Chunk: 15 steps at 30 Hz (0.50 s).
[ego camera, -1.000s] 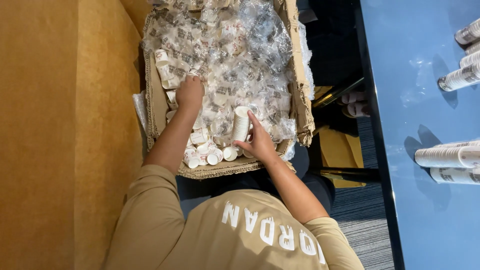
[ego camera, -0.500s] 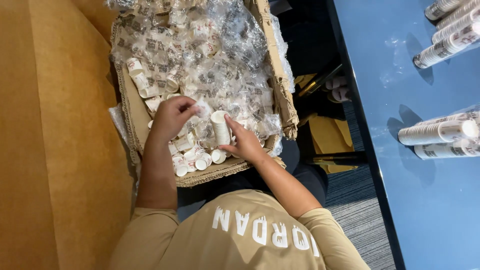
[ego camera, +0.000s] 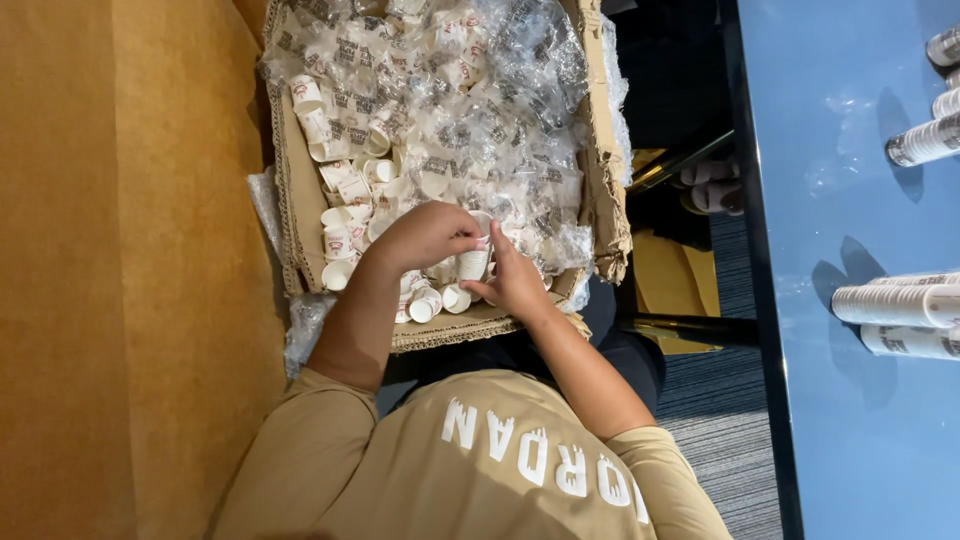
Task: Stack paper cups from a box onto a table.
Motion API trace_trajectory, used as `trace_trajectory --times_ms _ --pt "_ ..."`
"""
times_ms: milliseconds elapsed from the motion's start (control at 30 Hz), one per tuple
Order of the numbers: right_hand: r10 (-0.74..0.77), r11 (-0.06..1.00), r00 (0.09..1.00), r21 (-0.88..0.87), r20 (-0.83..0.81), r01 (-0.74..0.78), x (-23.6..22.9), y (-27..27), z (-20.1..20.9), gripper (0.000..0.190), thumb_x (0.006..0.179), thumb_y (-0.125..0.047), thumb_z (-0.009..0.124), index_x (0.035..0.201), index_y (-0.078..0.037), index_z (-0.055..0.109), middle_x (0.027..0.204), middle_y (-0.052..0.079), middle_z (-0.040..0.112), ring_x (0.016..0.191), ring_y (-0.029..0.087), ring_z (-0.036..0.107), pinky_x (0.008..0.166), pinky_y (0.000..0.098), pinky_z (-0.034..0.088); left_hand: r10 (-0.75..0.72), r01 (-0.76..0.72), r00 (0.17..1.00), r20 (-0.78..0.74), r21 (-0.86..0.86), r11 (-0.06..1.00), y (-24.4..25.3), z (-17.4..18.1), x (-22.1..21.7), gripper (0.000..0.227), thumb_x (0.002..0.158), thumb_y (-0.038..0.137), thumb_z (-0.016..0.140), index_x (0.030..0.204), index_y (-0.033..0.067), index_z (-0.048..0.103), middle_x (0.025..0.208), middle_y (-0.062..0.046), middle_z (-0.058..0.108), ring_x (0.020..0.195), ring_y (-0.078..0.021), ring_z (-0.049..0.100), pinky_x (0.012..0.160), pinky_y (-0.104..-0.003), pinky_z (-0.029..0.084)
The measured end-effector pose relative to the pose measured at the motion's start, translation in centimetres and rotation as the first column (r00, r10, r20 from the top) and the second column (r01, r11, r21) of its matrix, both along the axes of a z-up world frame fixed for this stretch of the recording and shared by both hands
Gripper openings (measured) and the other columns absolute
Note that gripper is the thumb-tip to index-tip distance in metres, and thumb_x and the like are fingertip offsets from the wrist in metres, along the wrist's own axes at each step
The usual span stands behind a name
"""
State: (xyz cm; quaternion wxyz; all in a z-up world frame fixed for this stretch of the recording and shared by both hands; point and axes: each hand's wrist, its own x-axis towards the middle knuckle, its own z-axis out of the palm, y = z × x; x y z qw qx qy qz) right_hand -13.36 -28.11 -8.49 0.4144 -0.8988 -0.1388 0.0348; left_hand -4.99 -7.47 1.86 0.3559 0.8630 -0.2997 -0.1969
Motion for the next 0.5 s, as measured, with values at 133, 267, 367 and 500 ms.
trace_trajectory --times_ms 133,267,367,500 --pt "-0.039 0.999 0.998 -0.026 -0.049 0.038 0.1 0.3 1.6 0.116 0.073 -0.035 0.094 0.161 -0.010 0.023 0.103 0.019 0.073 0.083 0.030 0.072 0.074 0.0388 0.058 -0.052 0.053 0.998 0.037 -0.031 0.998 -0.6 0.7 0.4 0.020 0.095 0.027 0.071 0.100 0.0078 0.077 0.094 -0.011 0.075 0.084 -0.0261 0.070 0.076 -0.038 0.054" --pt "-0.115 0.950 0.985 0.304 0.126 0.072 0.1 -0.1 -1.1 0.118 0.079 -0.021 0.094 0.163 -0.011 0.011 0.132 0.025 0.060 0.111 0.032 0.070 0.090 0.0415 0.060 0.314 -0.309 0.949 0.001 -0.180 0.934 -2.2 0.8 1.5 0.030 0.096 0.024 0.070 0.124 0.0134 0.067 0.117 -0.006 0.071 0.097 -0.0255 0.071 0.087 -0.038 0.058" --pt "-0.232 0.844 0.949 0.530 0.214 0.087 0.2 -0.2 -1.4 0.124 0.081 -0.013 0.094 0.163 -0.014 0.001 0.148 0.025 0.049 0.125 0.033 0.063 0.098 0.0419 0.057 0.400 -0.343 0.888 0.227 -0.252 0.905 -3.7 -0.3 3.2 0.044 0.090 0.022 0.075 0.131 0.0116 0.063 0.124 -0.008 0.068 0.106 -0.0286 0.068 0.092 -0.041 0.056" --pt "-0.423 0.587 0.904 0.780 0.064 0.219 0.2 -0.6 3.3 0.129 0.083 -0.002 0.090 0.165 -0.020 -0.008 0.159 0.021 0.036 0.140 0.033 0.050 0.116 0.0454 0.050 0.325 -0.249 0.713 0.621 -0.209 0.946 -5.9 -3.9 5.8 0.040 0.077 0.023 0.083 0.112 0.0120 0.066 0.122 -0.008 0.069 0.112 -0.0313 0.065 0.093 -0.042 0.054"
